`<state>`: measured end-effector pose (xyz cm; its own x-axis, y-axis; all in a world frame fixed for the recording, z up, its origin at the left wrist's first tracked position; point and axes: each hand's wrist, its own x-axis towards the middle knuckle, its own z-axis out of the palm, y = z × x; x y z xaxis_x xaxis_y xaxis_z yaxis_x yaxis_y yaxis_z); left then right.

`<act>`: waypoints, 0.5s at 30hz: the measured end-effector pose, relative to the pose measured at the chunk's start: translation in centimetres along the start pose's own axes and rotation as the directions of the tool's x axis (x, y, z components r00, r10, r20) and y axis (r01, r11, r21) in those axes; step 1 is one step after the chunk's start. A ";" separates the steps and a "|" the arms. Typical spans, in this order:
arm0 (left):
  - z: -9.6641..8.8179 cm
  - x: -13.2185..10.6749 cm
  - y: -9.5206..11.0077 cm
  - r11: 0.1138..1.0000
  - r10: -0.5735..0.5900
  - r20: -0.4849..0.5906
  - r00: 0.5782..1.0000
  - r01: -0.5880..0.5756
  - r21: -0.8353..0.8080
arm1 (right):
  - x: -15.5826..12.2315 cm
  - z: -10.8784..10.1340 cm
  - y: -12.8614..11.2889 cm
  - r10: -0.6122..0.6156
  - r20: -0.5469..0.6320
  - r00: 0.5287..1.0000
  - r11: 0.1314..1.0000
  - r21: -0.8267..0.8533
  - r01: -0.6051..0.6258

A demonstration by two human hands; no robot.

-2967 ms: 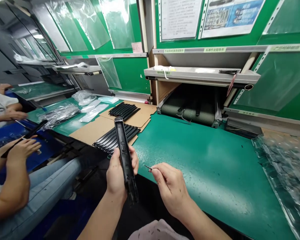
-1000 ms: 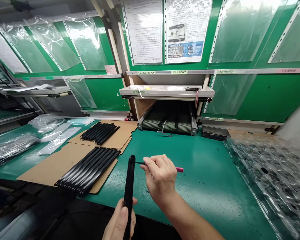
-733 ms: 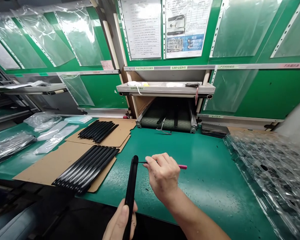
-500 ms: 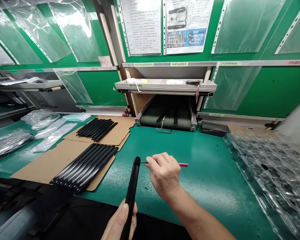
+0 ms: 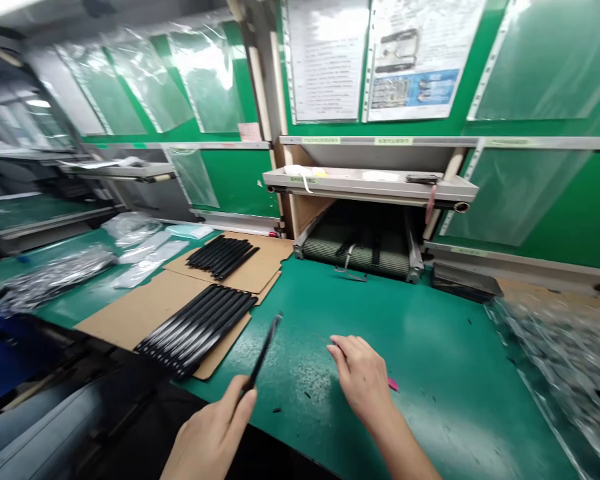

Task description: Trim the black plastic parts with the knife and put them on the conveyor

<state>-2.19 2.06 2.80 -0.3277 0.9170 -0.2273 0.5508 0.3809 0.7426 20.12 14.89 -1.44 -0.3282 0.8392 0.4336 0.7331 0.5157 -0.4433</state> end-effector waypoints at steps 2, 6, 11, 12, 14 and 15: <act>-1.2 1.2 -1.4 0.893 0.030 0.074 0.997 -0.060 0.447 | -0.2 1.4 1.4 0.059 0.035 0.998 0.998 -0.013 -0.058; -3.5 2.7 -3.4 0.865 -0.011 0.069 0.998 -0.025 0.501 | -0.5 4.1 3.7 0.150 0.090 0.985 0.988 -0.049 -0.146; -7.1 5.0 -3.3 0.886 0.058 -0.108 0.992 -0.001 0.464 | -0.8 7.1 4.7 0.207 0.146 0.967 0.976 -0.105 -0.193; -7.7 6.0 -3.0 0.858 0.091 -0.121 0.988 -0.016 0.513 | -0.8 7.7 4.8 0.213 0.146 0.966 0.973 -0.122 -0.196; -8.6 8.8 -2.3 0.766 0.168 -0.136 0.976 -0.042 0.641 | -0.8 8.5 5.0 0.217 0.132 0.967 0.969 -0.151 -0.196; -9.0 10.8 -2.0 0.711 0.204 -0.139 0.969 -0.048 0.702 | -0.8 8.9 5.1 0.214 0.124 0.969 0.968 -0.159 -0.193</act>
<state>-13.67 10.12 4.54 -0.3124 0.9498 0.0188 0.9460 0.3093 0.0969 18.84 18.33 -11.02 -0.2353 0.9448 0.2278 0.8681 0.3098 -0.3878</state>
